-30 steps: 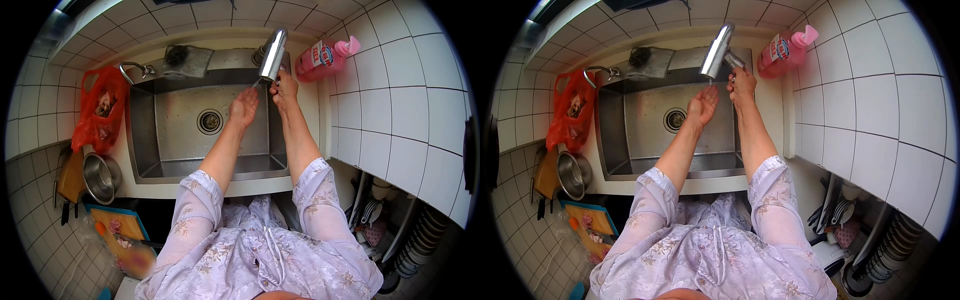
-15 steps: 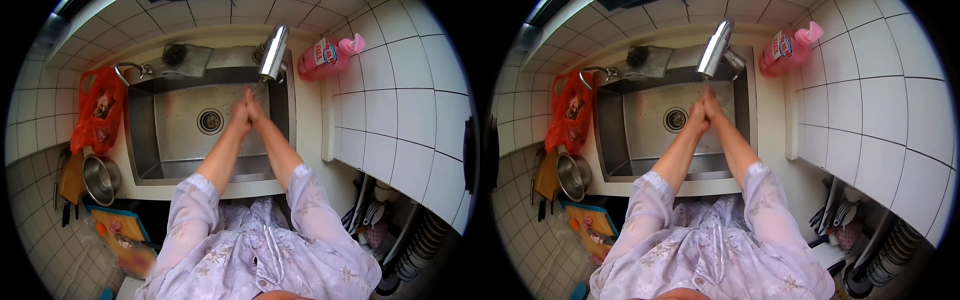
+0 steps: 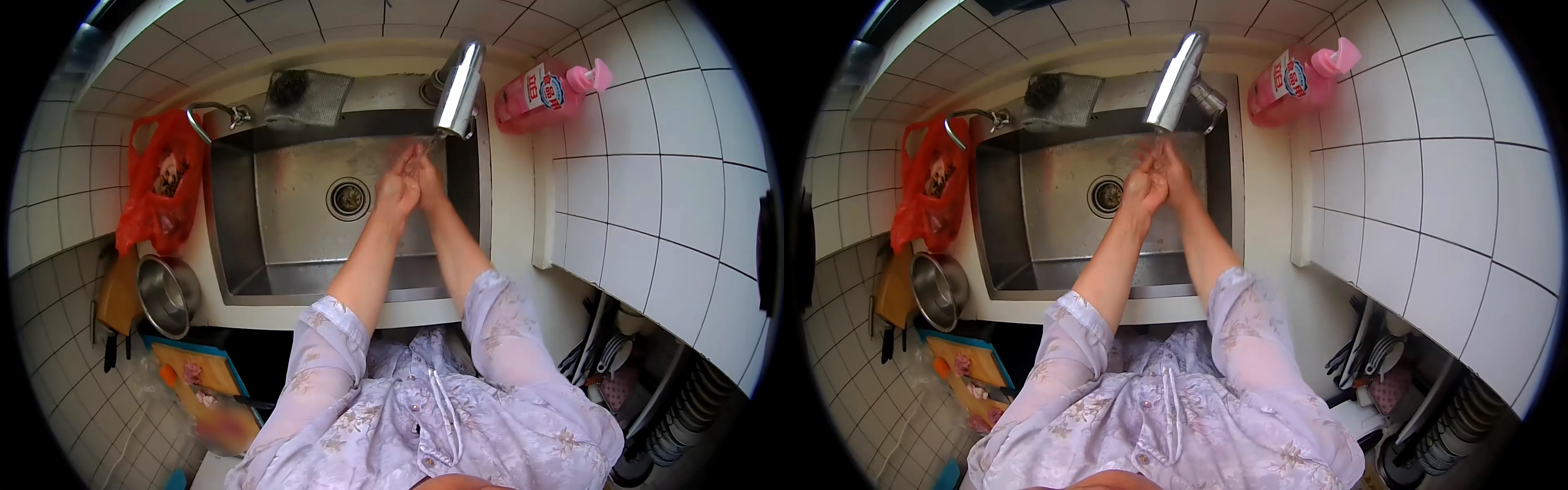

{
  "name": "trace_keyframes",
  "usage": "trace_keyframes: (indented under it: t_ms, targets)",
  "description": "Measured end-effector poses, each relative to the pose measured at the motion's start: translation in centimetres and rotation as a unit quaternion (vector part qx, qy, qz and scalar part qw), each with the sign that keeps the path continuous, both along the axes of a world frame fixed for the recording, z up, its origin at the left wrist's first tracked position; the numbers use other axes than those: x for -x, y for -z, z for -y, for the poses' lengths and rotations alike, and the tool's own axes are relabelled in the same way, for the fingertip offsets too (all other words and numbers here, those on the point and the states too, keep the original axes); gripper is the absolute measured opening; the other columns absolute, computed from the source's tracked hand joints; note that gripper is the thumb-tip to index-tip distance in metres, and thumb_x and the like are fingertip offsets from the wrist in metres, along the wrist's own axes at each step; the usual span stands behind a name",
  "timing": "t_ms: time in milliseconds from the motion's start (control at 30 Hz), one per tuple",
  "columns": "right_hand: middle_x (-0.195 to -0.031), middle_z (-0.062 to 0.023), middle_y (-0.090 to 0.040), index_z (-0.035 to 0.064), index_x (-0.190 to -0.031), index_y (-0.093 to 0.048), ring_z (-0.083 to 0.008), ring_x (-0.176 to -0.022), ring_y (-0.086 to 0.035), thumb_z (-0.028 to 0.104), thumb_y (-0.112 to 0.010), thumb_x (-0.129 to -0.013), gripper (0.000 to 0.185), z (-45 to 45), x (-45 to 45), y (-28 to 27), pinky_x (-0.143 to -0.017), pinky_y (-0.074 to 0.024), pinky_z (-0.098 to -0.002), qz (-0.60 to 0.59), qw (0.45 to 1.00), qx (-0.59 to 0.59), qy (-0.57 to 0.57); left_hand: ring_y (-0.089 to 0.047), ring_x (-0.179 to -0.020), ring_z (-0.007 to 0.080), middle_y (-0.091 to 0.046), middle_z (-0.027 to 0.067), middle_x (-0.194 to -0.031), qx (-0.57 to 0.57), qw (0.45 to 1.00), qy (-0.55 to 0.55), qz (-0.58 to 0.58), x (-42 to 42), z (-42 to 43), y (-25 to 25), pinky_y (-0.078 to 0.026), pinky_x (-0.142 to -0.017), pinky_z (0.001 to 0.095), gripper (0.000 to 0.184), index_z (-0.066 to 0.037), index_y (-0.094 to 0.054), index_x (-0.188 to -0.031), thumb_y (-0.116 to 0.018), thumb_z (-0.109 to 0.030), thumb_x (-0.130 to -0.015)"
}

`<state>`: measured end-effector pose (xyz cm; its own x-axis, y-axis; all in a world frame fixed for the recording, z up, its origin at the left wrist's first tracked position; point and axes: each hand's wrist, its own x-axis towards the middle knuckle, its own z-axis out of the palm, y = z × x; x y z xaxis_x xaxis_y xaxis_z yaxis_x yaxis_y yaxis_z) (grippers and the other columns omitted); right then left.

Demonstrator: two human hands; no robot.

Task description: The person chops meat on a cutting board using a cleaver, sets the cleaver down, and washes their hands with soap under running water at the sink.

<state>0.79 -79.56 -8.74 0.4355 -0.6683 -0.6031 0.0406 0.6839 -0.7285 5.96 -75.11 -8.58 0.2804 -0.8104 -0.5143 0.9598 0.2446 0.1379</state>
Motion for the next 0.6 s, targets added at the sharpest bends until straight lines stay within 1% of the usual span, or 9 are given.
trace_keyframes:
  t_ms: [33, 67, 100, 167, 300, 367, 400, 467, 600]
  targets:
    - [-0.109, -0.0121, -0.054, 0.0041, -0.117, -0.046, -0.0252, -0.101, -0.052, 0.028, -0.050, -0.089, 0.037, -1.1, 0.6, 3.4, -0.090, -0.0412, -0.0370, 0.187, 0.976, -0.112, 0.022, -0.054, -0.104, 0.0235, -0.053, 0.0133, -0.117, -0.045, 0.998, -0.041, -0.036, 0.0, 0.7, 0.0, -0.045, -0.091, 0.0323, 0.026, 0.001, -0.047, -0.116, -0.036, -0.008, -0.093]
    - [-0.112, -0.0102, -0.054, 0.0064, -0.118, -0.047, -0.0235, -0.106, -0.050, 0.027, -0.056, -0.087, 0.038, -1.7, 0.9, 5.3, -0.097, -0.0383, -0.0394, 0.366, 0.904, -0.219, 0.043, -0.055, -0.101, 0.0237, -0.053, 0.0140, -0.115, -0.089, 0.990, -0.082, -0.071, 0.1, 1.1, 0.1, -0.046, -0.089, 0.0314, 0.024, 0.001, -0.048, -0.113, -0.037, -0.006, -0.093]
    - [-0.112, -0.0102, -0.054, 0.0064, -0.118, -0.047, -0.0235, -0.106, -0.050, 0.027, -0.056, -0.087, 0.038, -1.7, 0.6, 4.4, -0.097, -0.0383, -0.0394, 0.365, 0.904, -0.220, 0.042, -0.055, -0.101, 0.0237, -0.053, 0.0140, -0.115, -0.090, 0.990, -0.083, -0.072, 0.2, 1.2, 0.2, -0.046, -0.089, 0.0314, 0.024, 0.001, -0.048, -0.113, -0.037, -0.006, -0.093]
    - [-0.085, -0.0081, -0.058, 0.0063, -0.106, -0.053, -0.0202, -0.070, -0.056, 0.030, -0.050, -0.088, 0.029, -1.7, -0.6, 1.4, -0.064, -0.0476, -0.0300, 0.174, 0.975, -0.101, 0.096, -0.057, -0.097, 0.0235, -0.054, 0.0163, -0.112, -0.167, 0.984, -0.063, 0.018, 0.5, 0.8, 0.7, -0.048, -0.085, 0.0317, 0.020, 0.001, -0.050, -0.108, -0.038, -0.003, -0.092]
    - [-0.078, -0.0082, -0.059, 0.0052, -0.093, -0.059, -0.0198, -0.066, -0.057, 0.032, -0.055, -0.085, 0.029, 0.4, -0.8, 4.0, -0.059, -0.0466, -0.0322, 0.053, 0.996, -0.075, 0.003, -0.056, -0.095, 0.0219, -0.054, 0.0153, -0.111, -0.190, 0.973, -0.025, 0.124, 1.7, -0.2, 2.2, -0.048, -0.083, 0.0303, 0.024, 0.002, -0.048, -0.112, -0.037, -0.010, -0.094]
    - [-0.071, -0.0082, -0.060, 0.0008, -0.081, -0.060, -0.0200, -0.064, -0.058, 0.034, -0.059, -0.081, 0.033, 1.0, -0.7, 5.0, -0.055, -0.0455, -0.0365, -0.179, 0.975, 0.111, -0.075, -0.056, -0.094, 0.0212, -0.054, 0.0139, -0.111, -0.216, 0.938, 0.040, 0.269, 2.5, -0.9, 1.3, -0.048, -0.081, 0.0301, 0.030, 0.002, -0.045, -0.117, -0.034, -0.017, -0.096]
    - [-0.071, -0.0082, -0.060, 0.0008, -0.081, -0.060, -0.0200, -0.064, -0.058, 0.034, -0.059, -0.081, 0.033, 0.9, -0.8, 4.5, -0.055, -0.0455, -0.0365, -0.179, 0.975, 0.110, -0.075, -0.056, -0.094, 0.0212, -0.054, 0.0139, -0.111, -0.217, 0.938, 0.041, 0.269, 2.5, -0.9, 0.4, -0.048, -0.081, 0.0301, 0.030, 0.002, -0.045, -0.117, -0.034, -0.017, -0.096]
    - [-0.071, -0.0079, -0.060, -0.0024, -0.078, -0.060, -0.0177, -0.066, -0.060, 0.030, -0.060, -0.080, 0.033, 0.8, -0.8, 2.4, -0.058, -0.0451, -0.0358, -0.308, 0.882, 0.313, -0.174, -0.056, -0.094, 0.0217, -0.054, 0.0124, -0.111, -0.262, 0.955, 0.023, 0.136, 2.4, -0.6, -1.2, -0.047, -0.081, 0.0308, 0.038, 0.002, -0.042, -0.121, -0.032, -0.025, -0.097]
    - [-0.074, -0.0093, -0.062, -0.0005, -0.081, -0.062, -0.0193, -0.067, -0.060, 0.027, -0.058, -0.081, 0.028, -0.1, -1.3, 4.2, -0.061, -0.0461, -0.0326, -0.219, 0.879, 0.399, -0.144, -0.056, -0.096, 0.0237, -0.054, 0.0119, -0.108, -0.240, 0.960, 0.095, 0.108, 1.2, -0.3, 0.9, -0.047, -0.082, 0.0327, 0.035, -0.001, -0.045, -0.118, -0.044, -0.024, -0.092]
